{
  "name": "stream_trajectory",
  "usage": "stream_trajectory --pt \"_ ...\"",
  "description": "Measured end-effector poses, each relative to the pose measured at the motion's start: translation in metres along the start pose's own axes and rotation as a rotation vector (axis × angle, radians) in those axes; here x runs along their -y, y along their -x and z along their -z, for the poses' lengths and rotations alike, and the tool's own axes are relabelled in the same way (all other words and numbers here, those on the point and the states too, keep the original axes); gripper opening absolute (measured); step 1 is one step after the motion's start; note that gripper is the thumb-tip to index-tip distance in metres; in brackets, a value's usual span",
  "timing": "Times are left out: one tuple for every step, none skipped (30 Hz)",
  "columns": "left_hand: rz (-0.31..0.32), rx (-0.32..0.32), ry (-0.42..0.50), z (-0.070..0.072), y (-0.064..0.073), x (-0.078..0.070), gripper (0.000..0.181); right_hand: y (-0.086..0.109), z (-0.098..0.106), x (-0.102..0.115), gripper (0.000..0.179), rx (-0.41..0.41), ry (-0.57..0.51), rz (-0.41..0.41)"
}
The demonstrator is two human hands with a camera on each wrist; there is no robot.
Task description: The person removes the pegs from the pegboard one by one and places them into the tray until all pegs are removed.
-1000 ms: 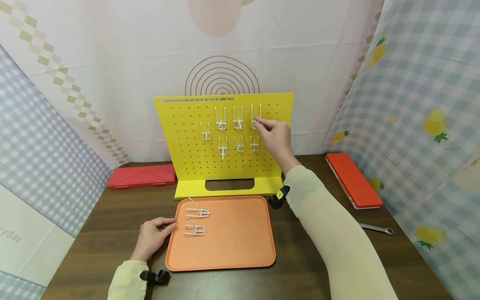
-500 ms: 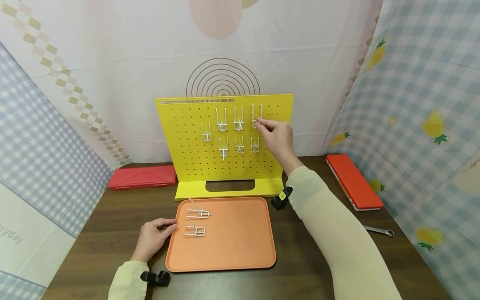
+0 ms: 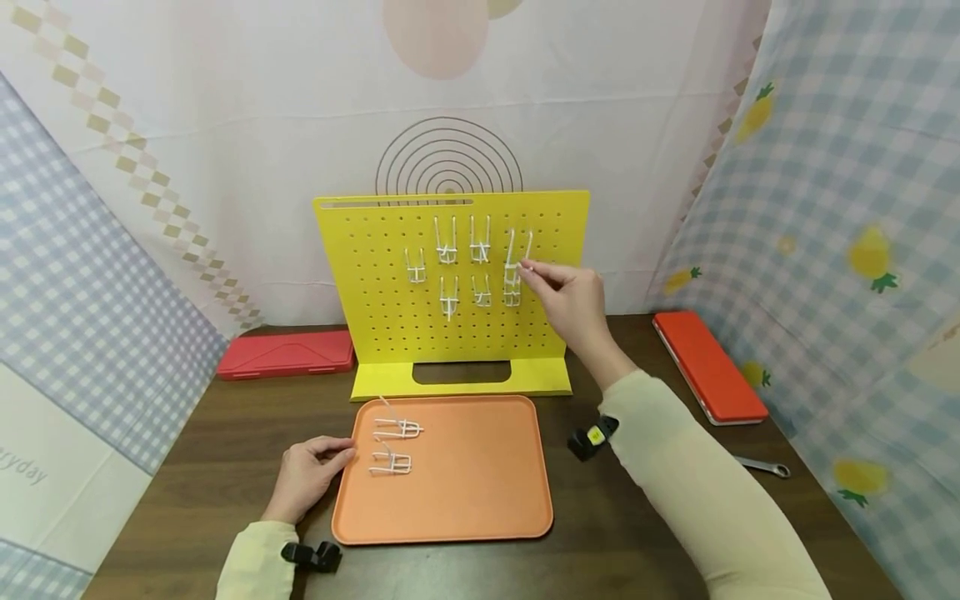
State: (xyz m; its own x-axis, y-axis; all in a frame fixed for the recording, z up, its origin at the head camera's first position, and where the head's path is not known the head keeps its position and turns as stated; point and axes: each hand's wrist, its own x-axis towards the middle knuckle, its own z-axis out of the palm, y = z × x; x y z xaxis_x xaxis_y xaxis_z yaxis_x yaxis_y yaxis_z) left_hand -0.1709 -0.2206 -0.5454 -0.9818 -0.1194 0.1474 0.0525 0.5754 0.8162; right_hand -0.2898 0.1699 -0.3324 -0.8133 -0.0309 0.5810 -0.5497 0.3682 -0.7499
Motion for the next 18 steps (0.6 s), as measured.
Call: stream_trajectory --pt "0.003 -0.001 0.003 0.000 0.000 0.000 0.015 0.007 0.001 0.001 0.023 0.007 0.007 0.012" --pt "0.003 0.000 0.005 0.000 0.000 -0.001 0.016 0.015 0.002 0.002 0.021 0.011 0.015 0.028" --pt "0.005 0.000 0.008 0.000 0.000 -0.001 0.016 0.022 0.003 0.005 0.019 0.014 0.023 0.043" --pt "0.005 0.003 0.010 0.000 0.000 -0.001 0.016 0.031 0.004 0.008 0.017 0.014 0.035 0.057" --pt "0.004 0.007 0.010 0.000 0.001 -0.002 0.016 0.039 0.004 0.011 0.016 0.016 0.046 0.073" --pt "0.005 0.009 0.012 0.000 0.001 -0.002 0.016 0.047 0.005 0.014 0.015 0.019 0.062 0.089" --pt "0.005 0.009 0.014 0.000 0.001 -0.002 0.016 0.055 0.005 0.017 0.014 0.028 0.067 0.098" --pt "0.005 0.010 0.014 0.000 0.001 -0.003 0.016 0.063 0.005 0.019 0.014 0.039 0.071 0.107" --pt "0.008 0.011 0.012 0.000 0.001 -0.003 0.016 0.070 0.004 0.020 0.013 0.053 0.072 0.111" --pt "0.006 0.011 0.009 0.000 0.001 -0.003 0.016 0.077 0.003 0.018 0.013 0.066 0.071 0.112" --pt "0.005 0.011 0.007 0.000 0.001 -0.003 0.016 0.084 0.001 0.015 0.013 0.081 0.069 0.111" --pt "0.008 0.011 0.006 0.000 0.001 -0.003 0.015 0.091 -0.002 0.009 0.012 0.095 0.061 0.109" --pt "0.008 0.012 0.003 0.000 0.001 -0.002 0.015 0.098 -0.005 0.004 0.012 0.112 0.053 0.106" --pt "0.008 0.013 0.002 0.001 0.001 -0.002 0.015 0.105 -0.008 -0.002 0.012 0.133 0.041 0.104" --pt "0.008 0.014 0.004 0.001 0.001 -0.002 0.016 0.112 -0.012 -0.008 0.012 0.157 0.030 0.105" --pt "0.007 0.015 0.007 0.002 0.001 -0.003 0.016 0.118 -0.017 -0.013 0.012 0.181 0.018 0.102" --pt "0.012 0.014 0.009 0.002 0.001 -0.002 0.016 0.125 -0.022 -0.017 0.011 0.209 0.008 0.103" --pt "0.015 0.013 0.010 0.002 0.001 -0.002 0.016 0.131 -0.028 -0.018 0.012 0.238 0.001 0.104"
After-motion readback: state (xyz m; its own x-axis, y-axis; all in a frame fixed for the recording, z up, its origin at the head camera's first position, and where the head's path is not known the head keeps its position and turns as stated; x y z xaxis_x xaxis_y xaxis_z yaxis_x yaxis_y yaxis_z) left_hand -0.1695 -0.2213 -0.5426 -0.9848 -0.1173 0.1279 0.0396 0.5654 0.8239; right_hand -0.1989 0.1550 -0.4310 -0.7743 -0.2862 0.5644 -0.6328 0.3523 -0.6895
